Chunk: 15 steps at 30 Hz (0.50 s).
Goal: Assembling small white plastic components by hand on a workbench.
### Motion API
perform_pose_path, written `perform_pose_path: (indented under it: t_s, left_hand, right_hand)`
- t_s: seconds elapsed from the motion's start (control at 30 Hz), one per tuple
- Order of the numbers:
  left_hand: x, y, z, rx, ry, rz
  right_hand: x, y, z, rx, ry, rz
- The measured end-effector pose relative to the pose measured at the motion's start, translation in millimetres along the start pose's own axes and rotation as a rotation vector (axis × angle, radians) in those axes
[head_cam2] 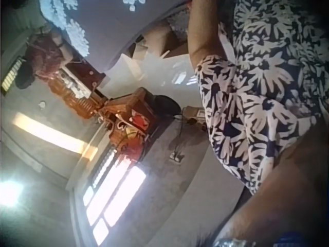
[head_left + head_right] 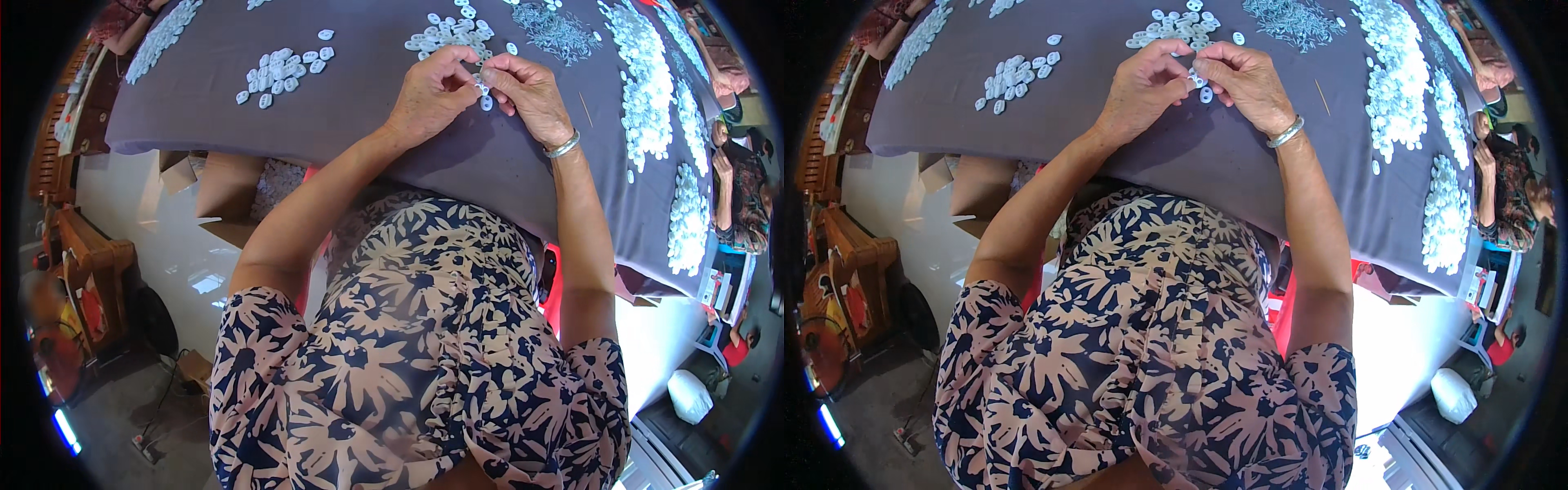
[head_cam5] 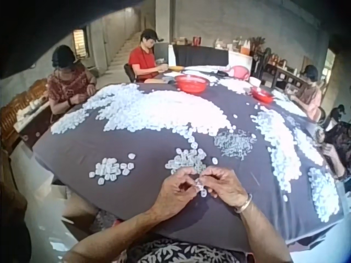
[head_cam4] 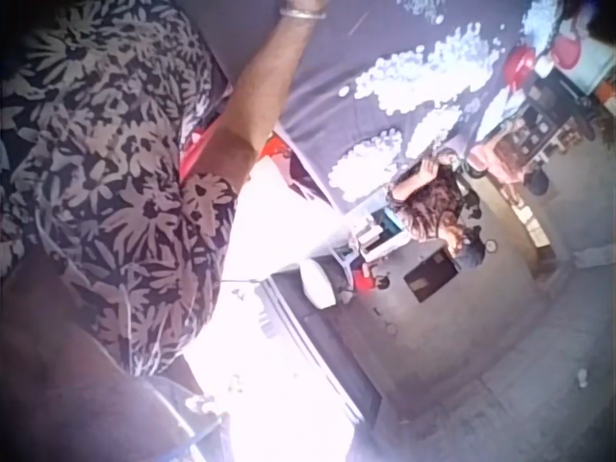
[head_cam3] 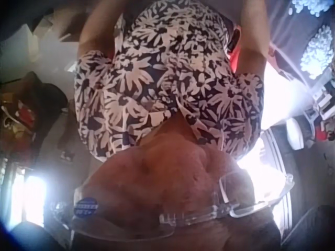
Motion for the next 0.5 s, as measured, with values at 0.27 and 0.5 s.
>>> perform_pose_path:
  t_s: [0.27, 0.5]
  left_hand:
    - [2.2, 0.3, 0.2, -0.037, 0.025, -0.010]
    - [1.6, 0.9, 0.3, -0.046, 0.024, -0.011]
  right_hand:
    - [-0.2, 4.4, -5.1, 0.028, 0.007, 0.018]
    - [1.0, 4.5, -6.1, 0.015, -0.035, 0.042]
Point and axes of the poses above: each hand's wrist, its own y-axis towards the middle knuckle, its own x-axis out of the back of the hand, z = x × y, the point moved 2 cm from there along y, towards the middle knuckle, and after that the axes turned 5 degrees about -x, right-handed, at the moved point
